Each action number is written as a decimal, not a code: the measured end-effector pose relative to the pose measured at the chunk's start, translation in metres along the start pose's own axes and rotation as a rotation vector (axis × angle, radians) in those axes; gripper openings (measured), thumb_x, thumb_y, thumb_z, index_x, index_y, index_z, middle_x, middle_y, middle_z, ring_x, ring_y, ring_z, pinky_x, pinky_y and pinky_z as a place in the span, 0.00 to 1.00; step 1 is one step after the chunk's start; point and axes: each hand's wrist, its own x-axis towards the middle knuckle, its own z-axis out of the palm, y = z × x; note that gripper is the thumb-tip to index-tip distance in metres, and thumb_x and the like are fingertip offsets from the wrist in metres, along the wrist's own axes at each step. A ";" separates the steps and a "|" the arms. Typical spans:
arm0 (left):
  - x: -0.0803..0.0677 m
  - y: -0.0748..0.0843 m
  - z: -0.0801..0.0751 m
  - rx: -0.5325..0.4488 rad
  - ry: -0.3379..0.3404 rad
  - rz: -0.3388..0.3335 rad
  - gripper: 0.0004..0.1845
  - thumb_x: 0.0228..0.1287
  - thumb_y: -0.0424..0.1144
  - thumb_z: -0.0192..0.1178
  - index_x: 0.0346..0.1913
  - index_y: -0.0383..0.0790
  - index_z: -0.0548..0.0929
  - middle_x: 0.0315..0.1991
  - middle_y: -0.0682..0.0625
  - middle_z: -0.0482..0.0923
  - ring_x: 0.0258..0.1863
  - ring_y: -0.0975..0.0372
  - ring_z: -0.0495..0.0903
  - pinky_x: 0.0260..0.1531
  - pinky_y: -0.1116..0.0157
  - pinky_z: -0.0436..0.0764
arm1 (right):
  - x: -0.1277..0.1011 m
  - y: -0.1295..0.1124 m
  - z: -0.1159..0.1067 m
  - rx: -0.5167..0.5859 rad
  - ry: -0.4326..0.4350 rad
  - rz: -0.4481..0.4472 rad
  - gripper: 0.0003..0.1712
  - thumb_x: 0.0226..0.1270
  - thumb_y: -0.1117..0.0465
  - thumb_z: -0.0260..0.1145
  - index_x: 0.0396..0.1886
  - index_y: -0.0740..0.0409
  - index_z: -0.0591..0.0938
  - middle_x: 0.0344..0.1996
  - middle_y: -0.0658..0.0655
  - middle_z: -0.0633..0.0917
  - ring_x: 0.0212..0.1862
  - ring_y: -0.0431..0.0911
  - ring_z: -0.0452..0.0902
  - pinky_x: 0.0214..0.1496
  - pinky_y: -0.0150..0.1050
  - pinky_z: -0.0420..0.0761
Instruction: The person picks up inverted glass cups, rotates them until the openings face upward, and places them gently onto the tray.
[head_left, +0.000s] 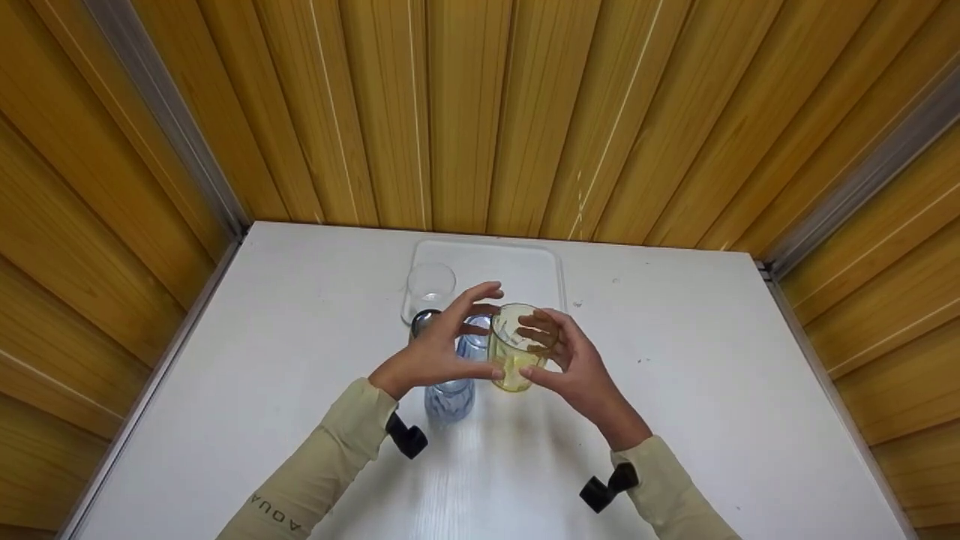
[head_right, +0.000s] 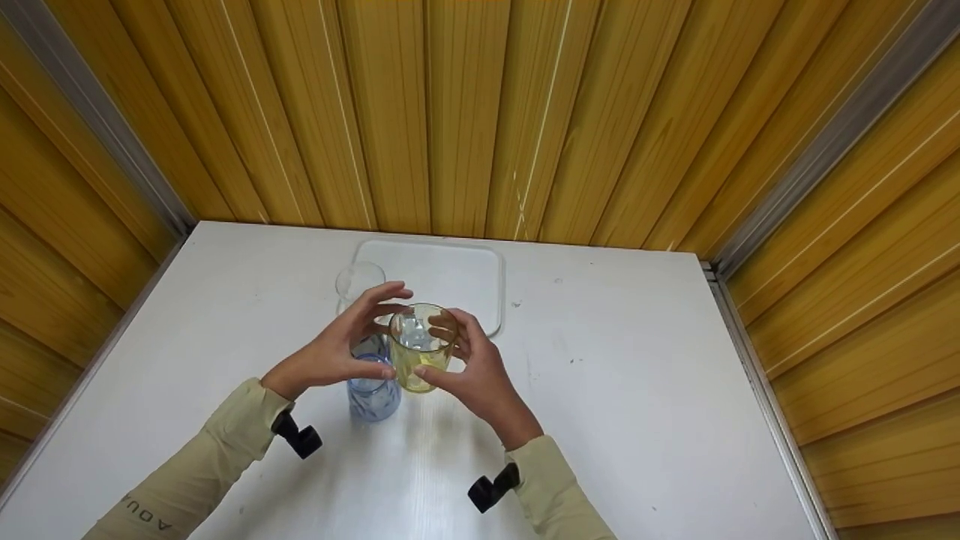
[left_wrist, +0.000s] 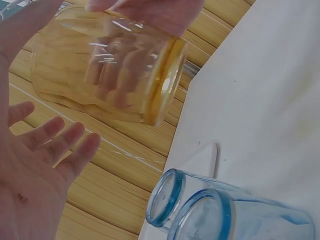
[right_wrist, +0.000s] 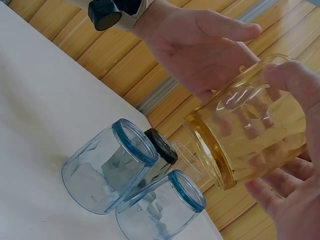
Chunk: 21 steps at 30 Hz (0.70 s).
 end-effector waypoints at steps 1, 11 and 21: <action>-0.001 -0.002 0.001 -0.011 0.006 -0.005 0.55 0.45 0.48 0.77 0.73 0.63 0.52 0.71 0.58 0.59 0.70 0.60 0.65 0.63 0.61 0.74 | 0.000 -0.001 0.000 0.024 0.009 -0.002 0.43 0.56 0.65 0.73 0.69 0.53 0.62 0.66 0.52 0.73 0.68 0.46 0.69 0.67 0.31 0.71; -0.002 -0.008 0.013 -0.017 0.029 -0.039 0.48 0.47 0.46 0.76 0.69 0.56 0.59 0.66 0.56 0.65 0.65 0.63 0.69 0.62 0.63 0.75 | 0.001 -0.002 0.003 0.234 0.037 -0.042 0.41 0.57 0.71 0.69 0.67 0.58 0.59 0.67 0.59 0.70 0.70 0.52 0.67 0.63 0.35 0.76; -0.002 0.003 0.007 0.063 0.019 -0.036 0.43 0.50 0.39 0.74 0.68 0.49 0.63 0.62 0.52 0.71 0.61 0.61 0.72 0.62 0.59 0.74 | 0.001 -0.004 -0.003 0.168 -0.026 -0.039 0.48 0.58 0.70 0.69 0.74 0.47 0.55 0.72 0.54 0.64 0.72 0.52 0.62 0.69 0.38 0.71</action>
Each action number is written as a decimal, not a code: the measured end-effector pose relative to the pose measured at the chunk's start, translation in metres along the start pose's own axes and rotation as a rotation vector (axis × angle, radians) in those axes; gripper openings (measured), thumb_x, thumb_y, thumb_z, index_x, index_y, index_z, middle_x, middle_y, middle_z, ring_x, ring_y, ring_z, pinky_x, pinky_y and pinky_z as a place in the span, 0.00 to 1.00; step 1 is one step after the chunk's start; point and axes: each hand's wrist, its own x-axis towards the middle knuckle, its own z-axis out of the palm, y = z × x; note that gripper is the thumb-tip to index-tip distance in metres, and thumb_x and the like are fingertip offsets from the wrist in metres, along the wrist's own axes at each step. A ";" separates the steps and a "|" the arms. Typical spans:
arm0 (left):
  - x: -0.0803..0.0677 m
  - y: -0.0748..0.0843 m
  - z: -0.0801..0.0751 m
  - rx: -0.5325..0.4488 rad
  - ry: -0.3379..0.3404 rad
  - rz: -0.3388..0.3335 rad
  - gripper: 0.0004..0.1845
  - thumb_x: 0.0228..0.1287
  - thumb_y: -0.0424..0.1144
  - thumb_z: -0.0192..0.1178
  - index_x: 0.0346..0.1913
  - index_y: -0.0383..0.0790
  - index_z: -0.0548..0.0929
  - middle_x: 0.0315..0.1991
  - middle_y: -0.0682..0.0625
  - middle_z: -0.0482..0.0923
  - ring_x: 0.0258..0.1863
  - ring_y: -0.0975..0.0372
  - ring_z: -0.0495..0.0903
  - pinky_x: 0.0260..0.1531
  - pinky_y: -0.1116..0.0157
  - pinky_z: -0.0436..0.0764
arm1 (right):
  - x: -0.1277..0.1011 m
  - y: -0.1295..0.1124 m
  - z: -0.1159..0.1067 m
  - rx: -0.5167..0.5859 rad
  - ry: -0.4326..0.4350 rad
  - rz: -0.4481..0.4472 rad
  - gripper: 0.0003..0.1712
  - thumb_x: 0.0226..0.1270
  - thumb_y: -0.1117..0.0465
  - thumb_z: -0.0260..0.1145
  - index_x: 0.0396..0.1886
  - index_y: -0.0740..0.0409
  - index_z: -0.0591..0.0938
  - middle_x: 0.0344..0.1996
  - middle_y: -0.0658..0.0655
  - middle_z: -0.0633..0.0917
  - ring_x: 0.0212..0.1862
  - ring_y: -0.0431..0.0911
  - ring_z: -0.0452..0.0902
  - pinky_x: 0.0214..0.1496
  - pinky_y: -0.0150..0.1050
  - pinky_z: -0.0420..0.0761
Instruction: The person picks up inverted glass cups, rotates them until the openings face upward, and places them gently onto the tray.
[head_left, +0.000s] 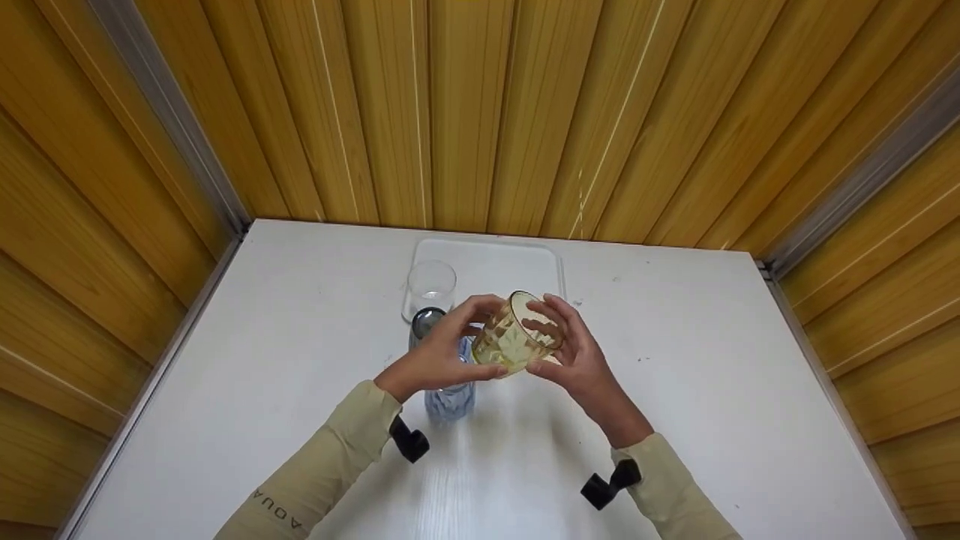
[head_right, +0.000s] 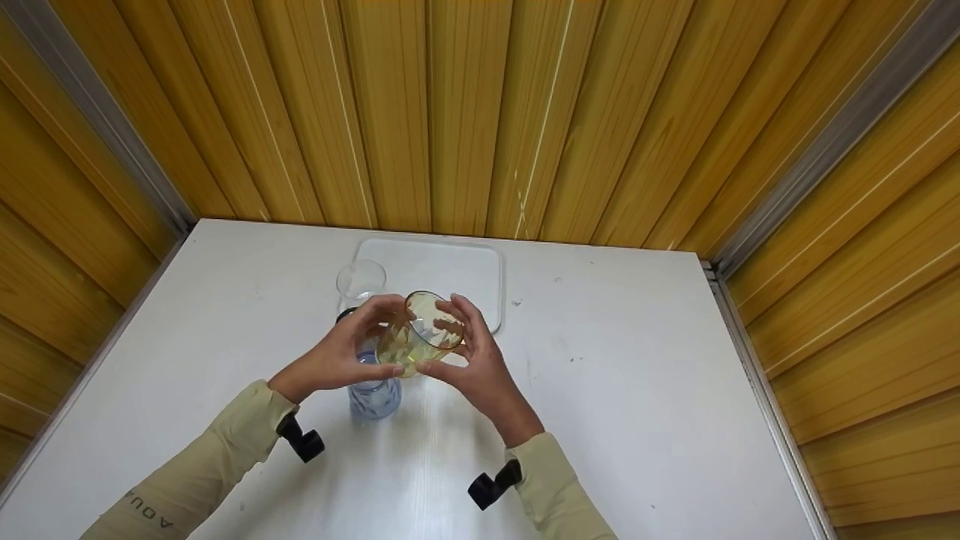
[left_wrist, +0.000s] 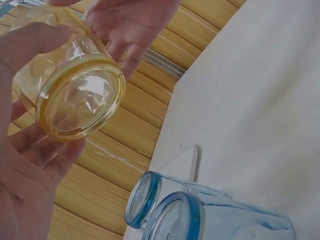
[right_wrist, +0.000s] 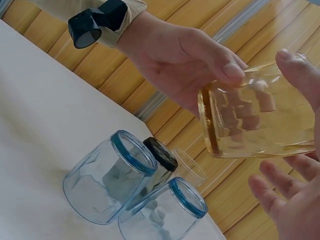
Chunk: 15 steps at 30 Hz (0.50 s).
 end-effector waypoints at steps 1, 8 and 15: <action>-0.001 0.000 -0.002 0.016 -0.011 0.002 0.43 0.50 0.40 0.74 0.68 0.50 0.63 0.61 0.53 0.71 0.60 0.61 0.72 0.61 0.59 0.75 | 0.000 -0.001 -0.002 -0.027 -0.015 -0.004 0.49 0.58 0.70 0.69 0.74 0.44 0.55 0.72 0.52 0.63 0.72 0.51 0.62 0.69 0.41 0.70; -0.004 -0.009 -0.014 0.131 -0.116 -0.012 0.41 0.49 0.45 0.73 0.68 0.61 0.66 0.59 0.61 0.71 0.57 0.66 0.70 0.59 0.60 0.74 | 0.000 -0.012 -0.012 -0.302 -0.155 -0.050 0.50 0.55 0.63 0.74 0.75 0.41 0.59 0.73 0.47 0.62 0.70 0.51 0.65 0.66 0.53 0.72; -0.005 -0.009 -0.017 0.170 -0.184 -0.015 0.40 0.50 0.46 0.72 0.68 0.61 0.67 0.59 0.59 0.72 0.56 0.64 0.71 0.55 0.61 0.77 | 0.001 -0.014 -0.017 -0.451 -0.223 -0.020 0.46 0.54 0.55 0.75 0.72 0.37 0.65 0.71 0.46 0.65 0.64 0.49 0.70 0.62 0.50 0.77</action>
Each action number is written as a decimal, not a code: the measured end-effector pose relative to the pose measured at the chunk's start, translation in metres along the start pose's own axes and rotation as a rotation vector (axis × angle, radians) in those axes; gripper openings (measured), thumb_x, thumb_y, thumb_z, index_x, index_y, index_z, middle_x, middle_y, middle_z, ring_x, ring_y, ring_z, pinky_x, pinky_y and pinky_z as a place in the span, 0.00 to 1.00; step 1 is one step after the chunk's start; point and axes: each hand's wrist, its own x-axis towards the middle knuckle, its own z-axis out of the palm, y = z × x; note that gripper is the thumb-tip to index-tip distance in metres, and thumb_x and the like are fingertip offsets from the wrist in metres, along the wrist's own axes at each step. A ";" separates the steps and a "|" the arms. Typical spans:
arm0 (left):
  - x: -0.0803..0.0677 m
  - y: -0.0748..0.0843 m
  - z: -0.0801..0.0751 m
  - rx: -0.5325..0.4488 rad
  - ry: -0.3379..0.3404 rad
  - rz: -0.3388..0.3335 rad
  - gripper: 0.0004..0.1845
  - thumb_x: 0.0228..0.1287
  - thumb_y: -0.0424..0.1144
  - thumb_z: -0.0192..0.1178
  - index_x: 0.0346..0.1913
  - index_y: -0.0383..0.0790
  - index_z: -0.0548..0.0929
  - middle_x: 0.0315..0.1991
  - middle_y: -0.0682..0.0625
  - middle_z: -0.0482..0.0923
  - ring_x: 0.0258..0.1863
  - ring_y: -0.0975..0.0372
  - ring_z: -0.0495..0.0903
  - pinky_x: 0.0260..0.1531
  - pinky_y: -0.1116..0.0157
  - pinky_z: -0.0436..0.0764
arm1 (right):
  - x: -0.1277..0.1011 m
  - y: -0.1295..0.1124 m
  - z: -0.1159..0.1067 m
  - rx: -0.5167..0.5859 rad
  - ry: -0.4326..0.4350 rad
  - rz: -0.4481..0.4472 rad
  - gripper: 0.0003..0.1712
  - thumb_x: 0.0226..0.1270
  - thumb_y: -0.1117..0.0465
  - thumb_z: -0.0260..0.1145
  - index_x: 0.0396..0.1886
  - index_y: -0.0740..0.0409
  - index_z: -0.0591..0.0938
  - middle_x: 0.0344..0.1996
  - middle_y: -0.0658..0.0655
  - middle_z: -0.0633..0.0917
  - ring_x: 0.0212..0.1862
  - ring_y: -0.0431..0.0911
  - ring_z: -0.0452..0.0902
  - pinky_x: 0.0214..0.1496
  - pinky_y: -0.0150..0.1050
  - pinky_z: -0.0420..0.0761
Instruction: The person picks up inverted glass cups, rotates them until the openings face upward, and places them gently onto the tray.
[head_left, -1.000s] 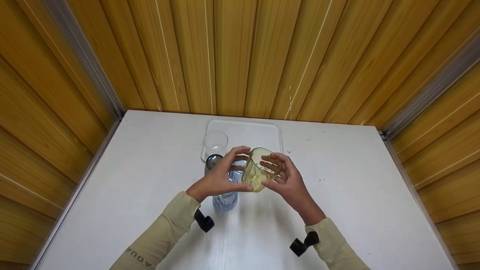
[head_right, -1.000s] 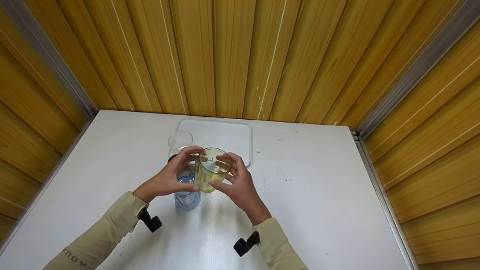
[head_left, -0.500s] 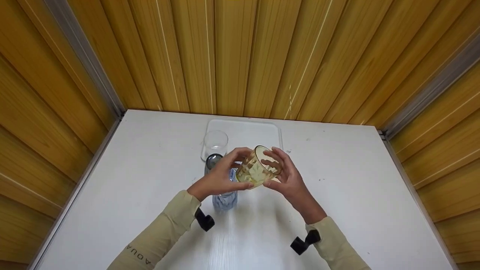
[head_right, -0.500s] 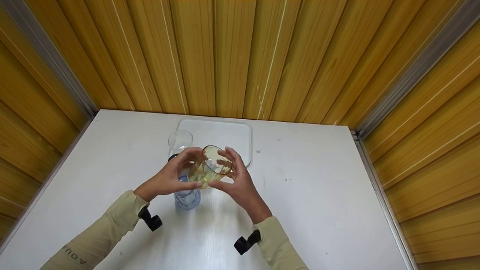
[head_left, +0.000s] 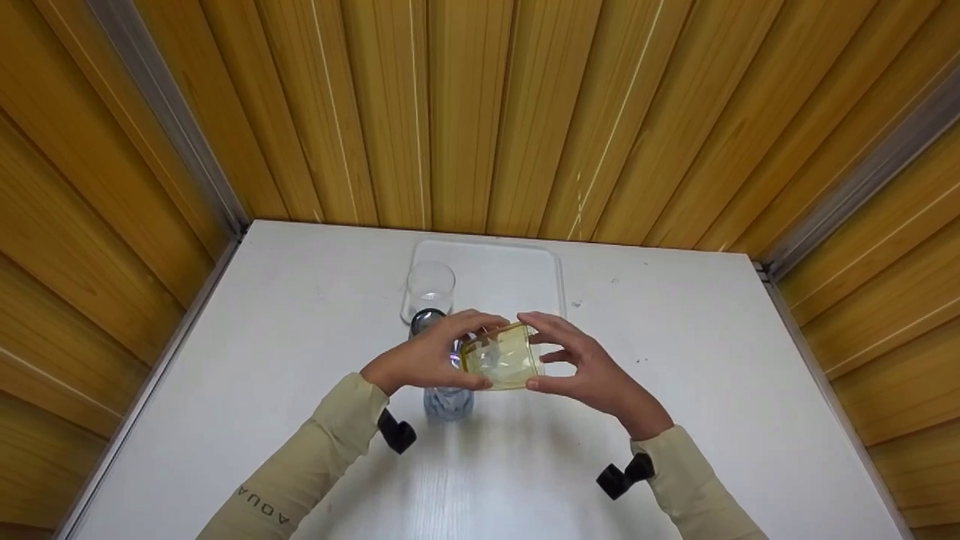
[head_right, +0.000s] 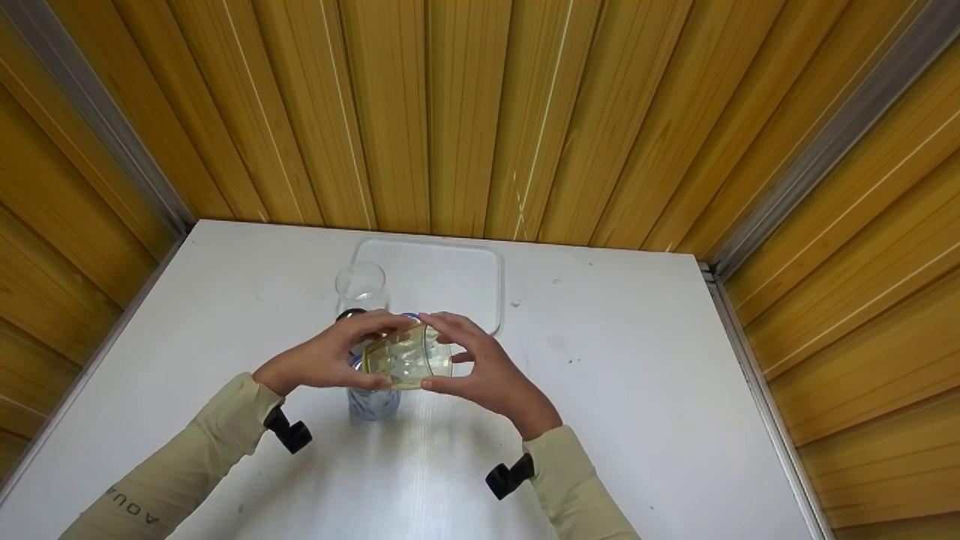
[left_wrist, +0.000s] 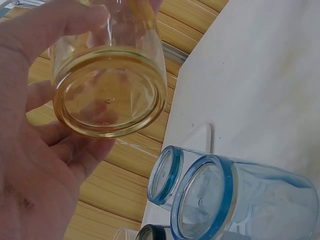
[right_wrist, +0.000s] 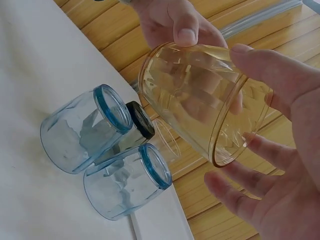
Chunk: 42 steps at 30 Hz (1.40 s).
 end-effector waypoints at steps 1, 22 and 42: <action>0.000 -0.001 0.000 0.003 -0.005 -0.002 0.40 0.51 0.46 0.72 0.68 0.60 0.67 0.59 0.59 0.72 0.56 0.64 0.71 0.55 0.61 0.77 | 0.000 0.001 0.000 -0.003 -0.002 0.004 0.45 0.54 0.54 0.75 0.71 0.37 0.66 0.70 0.46 0.66 0.63 0.49 0.71 0.61 0.49 0.78; -0.011 -0.017 0.006 0.431 0.015 -0.259 0.47 0.47 0.57 0.73 0.71 0.50 0.65 0.70 0.50 0.64 0.68 0.56 0.68 0.65 0.53 0.71 | 0.004 0.007 -0.016 -0.114 0.110 0.046 0.41 0.50 0.55 0.78 0.65 0.36 0.72 0.64 0.43 0.70 0.60 0.50 0.72 0.56 0.45 0.81; -0.014 -0.025 0.013 0.596 -0.031 -0.179 0.29 0.48 0.49 0.75 0.55 0.47 0.83 0.59 0.49 0.76 0.58 0.58 0.77 0.58 0.58 0.78 | 0.011 0.004 -0.018 -0.126 0.171 0.046 0.41 0.51 0.58 0.78 0.65 0.35 0.71 0.66 0.46 0.68 0.63 0.51 0.70 0.57 0.50 0.80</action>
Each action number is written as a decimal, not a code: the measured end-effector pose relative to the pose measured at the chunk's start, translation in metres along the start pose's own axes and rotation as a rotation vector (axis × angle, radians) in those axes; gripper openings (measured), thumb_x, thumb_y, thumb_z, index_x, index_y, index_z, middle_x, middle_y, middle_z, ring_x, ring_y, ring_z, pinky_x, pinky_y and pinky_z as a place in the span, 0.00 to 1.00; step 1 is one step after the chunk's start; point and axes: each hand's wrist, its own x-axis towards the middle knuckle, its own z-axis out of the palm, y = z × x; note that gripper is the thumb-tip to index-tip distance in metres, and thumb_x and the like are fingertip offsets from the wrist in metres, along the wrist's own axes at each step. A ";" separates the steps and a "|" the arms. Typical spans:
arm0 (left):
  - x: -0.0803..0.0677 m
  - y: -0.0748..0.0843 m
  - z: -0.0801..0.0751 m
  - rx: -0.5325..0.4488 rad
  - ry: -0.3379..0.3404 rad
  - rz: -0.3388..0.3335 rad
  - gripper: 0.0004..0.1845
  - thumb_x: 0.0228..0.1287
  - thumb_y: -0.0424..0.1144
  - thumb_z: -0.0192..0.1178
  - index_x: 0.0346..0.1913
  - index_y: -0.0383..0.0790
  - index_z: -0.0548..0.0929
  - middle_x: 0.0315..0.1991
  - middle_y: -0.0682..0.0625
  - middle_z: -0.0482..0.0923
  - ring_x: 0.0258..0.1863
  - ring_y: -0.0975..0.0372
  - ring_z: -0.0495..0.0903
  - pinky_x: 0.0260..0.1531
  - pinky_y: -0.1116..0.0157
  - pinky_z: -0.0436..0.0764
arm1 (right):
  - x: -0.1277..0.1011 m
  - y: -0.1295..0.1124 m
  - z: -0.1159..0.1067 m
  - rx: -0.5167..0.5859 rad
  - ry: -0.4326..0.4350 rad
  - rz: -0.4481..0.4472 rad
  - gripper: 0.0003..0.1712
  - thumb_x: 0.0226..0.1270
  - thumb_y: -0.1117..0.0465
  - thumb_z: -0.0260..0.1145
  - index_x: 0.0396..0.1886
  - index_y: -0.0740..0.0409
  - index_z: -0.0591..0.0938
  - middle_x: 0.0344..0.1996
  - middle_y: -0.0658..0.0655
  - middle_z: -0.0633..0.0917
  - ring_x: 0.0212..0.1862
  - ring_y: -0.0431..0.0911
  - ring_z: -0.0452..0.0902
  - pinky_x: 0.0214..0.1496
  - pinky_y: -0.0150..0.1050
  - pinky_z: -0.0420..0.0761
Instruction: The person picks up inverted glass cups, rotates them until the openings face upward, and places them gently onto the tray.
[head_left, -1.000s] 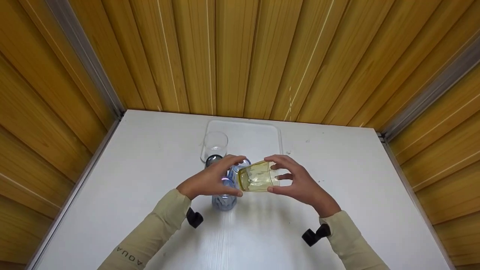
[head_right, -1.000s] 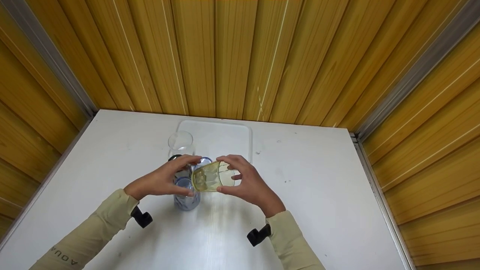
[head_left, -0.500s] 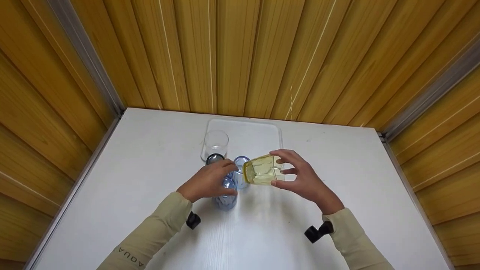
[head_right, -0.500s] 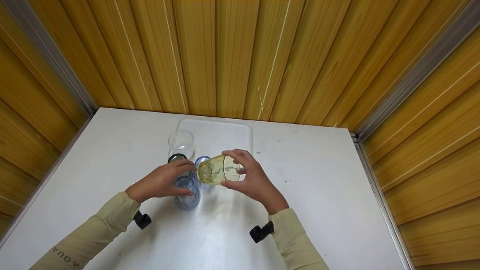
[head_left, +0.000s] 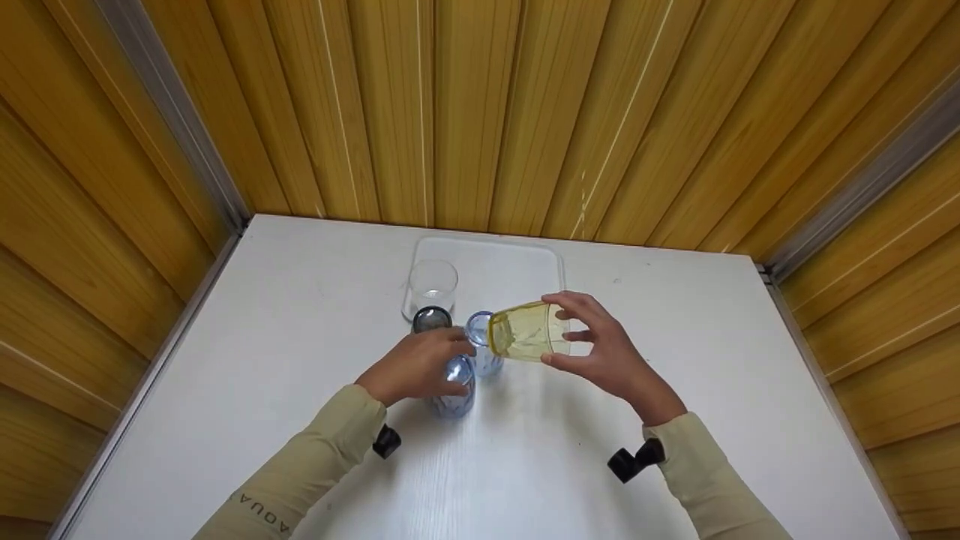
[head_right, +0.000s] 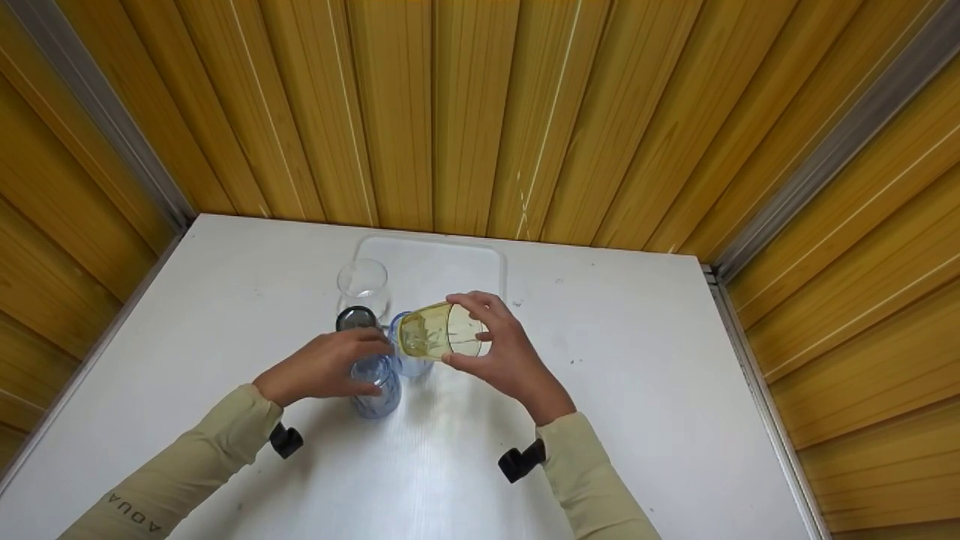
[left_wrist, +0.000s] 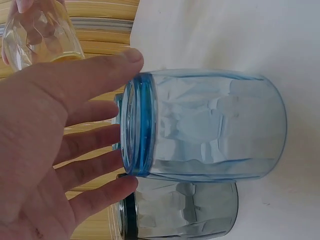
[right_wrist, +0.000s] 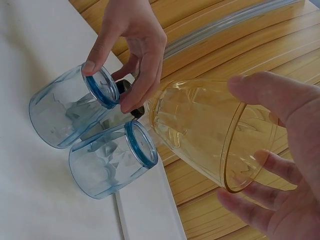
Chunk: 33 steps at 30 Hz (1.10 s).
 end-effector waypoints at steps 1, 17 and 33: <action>0.000 0.000 0.001 -0.002 -0.001 0.002 0.28 0.48 0.49 0.75 0.55 0.47 0.83 0.59 0.49 0.77 0.58 0.58 0.77 0.58 0.58 0.78 | 0.000 0.000 0.000 -0.003 0.000 0.002 0.41 0.51 0.58 0.78 0.65 0.35 0.71 0.66 0.46 0.68 0.63 0.52 0.70 0.57 0.50 0.80; -0.002 0.001 0.001 0.049 0.001 0.030 0.30 0.45 0.48 0.76 0.55 0.47 0.83 0.55 0.49 0.79 0.53 0.57 0.79 0.54 0.57 0.80 | 0.004 0.000 0.004 -0.044 0.031 0.006 0.42 0.51 0.59 0.77 0.65 0.35 0.71 0.66 0.45 0.67 0.64 0.54 0.69 0.57 0.49 0.81; 0.000 0.007 0.001 0.045 0.010 0.008 0.24 0.45 0.39 0.76 0.49 0.44 0.86 0.48 0.48 0.83 0.46 0.58 0.82 0.50 0.58 0.82 | 0.010 0.001 0.008 -0.042 0.049 -0.004 0.41 0.51 0.58 0.77 0.64 0.31 0.71 0.66 0.46 0.67 0.63 0.55 0.68 0.57 0.49 0.80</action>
